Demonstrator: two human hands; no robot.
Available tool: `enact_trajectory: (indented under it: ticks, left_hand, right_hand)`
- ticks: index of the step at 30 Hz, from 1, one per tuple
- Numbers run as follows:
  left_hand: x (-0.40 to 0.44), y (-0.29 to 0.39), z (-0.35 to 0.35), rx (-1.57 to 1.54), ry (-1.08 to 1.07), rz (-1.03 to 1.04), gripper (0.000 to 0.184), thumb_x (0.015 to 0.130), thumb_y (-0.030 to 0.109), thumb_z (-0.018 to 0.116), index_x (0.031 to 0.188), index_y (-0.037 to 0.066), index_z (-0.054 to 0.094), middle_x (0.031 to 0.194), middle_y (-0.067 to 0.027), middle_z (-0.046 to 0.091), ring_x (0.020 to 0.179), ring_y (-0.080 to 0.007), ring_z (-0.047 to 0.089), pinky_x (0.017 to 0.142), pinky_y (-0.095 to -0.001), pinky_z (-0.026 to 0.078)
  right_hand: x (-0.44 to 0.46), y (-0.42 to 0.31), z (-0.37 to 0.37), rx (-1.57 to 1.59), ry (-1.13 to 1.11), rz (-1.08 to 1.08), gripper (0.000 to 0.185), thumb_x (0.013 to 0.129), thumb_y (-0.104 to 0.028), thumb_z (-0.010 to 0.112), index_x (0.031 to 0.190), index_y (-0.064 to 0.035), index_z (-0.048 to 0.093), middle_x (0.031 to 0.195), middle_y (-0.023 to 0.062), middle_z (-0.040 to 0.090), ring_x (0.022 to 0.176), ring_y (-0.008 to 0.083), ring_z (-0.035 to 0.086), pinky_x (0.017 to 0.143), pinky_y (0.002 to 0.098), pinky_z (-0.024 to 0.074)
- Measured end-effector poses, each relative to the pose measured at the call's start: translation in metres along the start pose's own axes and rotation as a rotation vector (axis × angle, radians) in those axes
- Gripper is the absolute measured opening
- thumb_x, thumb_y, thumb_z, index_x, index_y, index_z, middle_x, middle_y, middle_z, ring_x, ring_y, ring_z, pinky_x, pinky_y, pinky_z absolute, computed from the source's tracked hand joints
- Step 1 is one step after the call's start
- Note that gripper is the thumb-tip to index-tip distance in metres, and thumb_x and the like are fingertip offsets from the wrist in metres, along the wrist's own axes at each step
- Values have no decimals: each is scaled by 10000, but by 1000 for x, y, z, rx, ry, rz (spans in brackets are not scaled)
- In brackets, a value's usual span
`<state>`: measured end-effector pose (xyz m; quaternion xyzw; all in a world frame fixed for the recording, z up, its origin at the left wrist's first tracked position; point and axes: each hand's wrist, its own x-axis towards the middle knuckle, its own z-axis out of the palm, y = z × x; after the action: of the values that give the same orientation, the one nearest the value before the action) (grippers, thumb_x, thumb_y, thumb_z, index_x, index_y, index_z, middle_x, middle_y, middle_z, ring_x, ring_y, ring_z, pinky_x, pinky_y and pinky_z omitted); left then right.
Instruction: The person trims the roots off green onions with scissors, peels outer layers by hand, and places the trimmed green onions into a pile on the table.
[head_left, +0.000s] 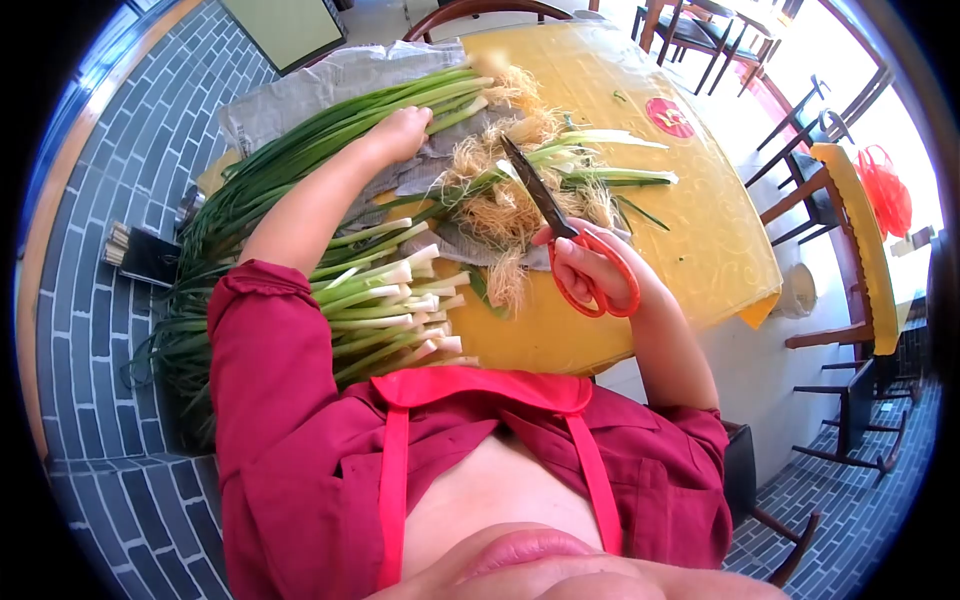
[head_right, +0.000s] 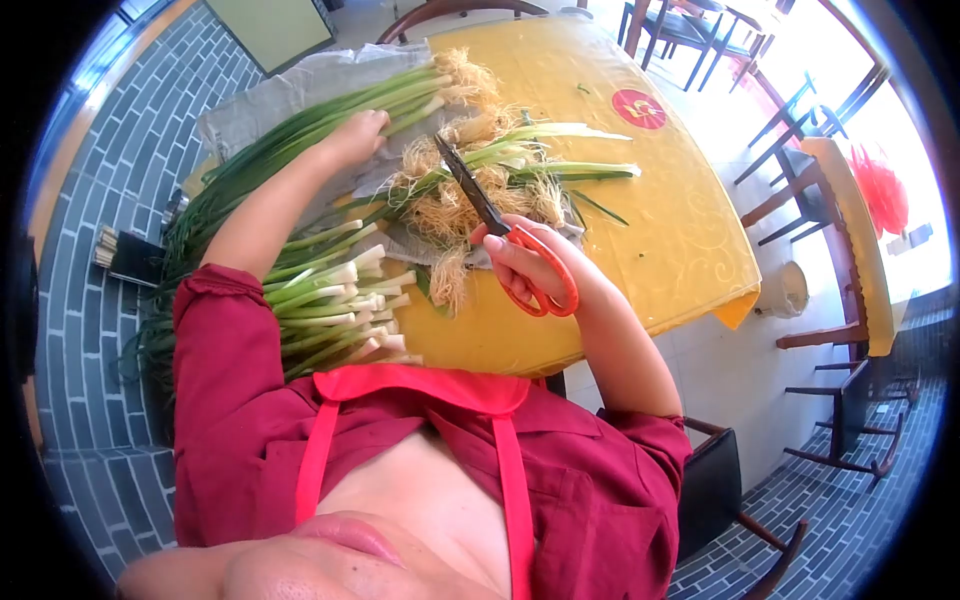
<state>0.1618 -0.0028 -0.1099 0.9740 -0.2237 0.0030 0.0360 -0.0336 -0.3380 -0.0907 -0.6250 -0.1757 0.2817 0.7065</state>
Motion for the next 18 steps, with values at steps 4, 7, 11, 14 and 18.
enact_trajectory:
  ticks: [4, 7, 11, 14, 18]
  left_hand:
    - [-25, 17, -41, -208, -7, 59, 304, 870, 173, 547, 1126, 9, 531, 1070, -192, 567, 1023, -330, 541, 891, -393, 424]
    - [-60, 36, -70, -218, 163, 247, 351, 933, 229, 478, 1203, 8, 516, 1046, -177, 605, 964, -318, 573, 846, -383, 442]
    - [-108, 83, -118, -335, 8, -19, 373, 957, 246, 458, 1239, 6, 505, 962, -191, 636, 901, -341, 607, 810, -391, 468]
    - [-127, 84, -114, -232, 126, 107, 373, 958, 269, 466, 1216, 5, 516, 946, -204, 639, 901, -367, 611, 805, -398, 473]
    - [-140, 94, -104, -207, 148, 181, 363, 961, 281, 461, 1186, 4, 525, 1011, -218, 624, 940, -399, 587, 811, -415, 466]
  right_hand:
    - [0, -3, 0, -111, -1, -4, 372, 961, -314, 494, 1148, 9, 499, 615, 8, 509, 504, 78, 484, 475, 212, 399]
    - [3, 1, 1, 148, -68, -11, 391, 967, -325, 477, 1183, 1, 474, 720, 35, 550, 552, 91, 512, 506, 219, 425]
    - [6, -17, 8, -58, -50, 38, 444, 965, -369, 469, 1216, -4, 451, 828, 52, 550, 599, 92, 514, 527, 228, 444]
    - [8, -25, 17, -211, -23, 47, 455, 956, -406, 474, 1178, -9, 461, 801, 45, 544, 592, 86, 502, 526, 223, 439]
    - [15, -26, 20, -242, 61, 94, 426, 938, -458, 486, 901, -34, 521, 733, 26, 525, 573, 91, 484, 523, 230, 430]
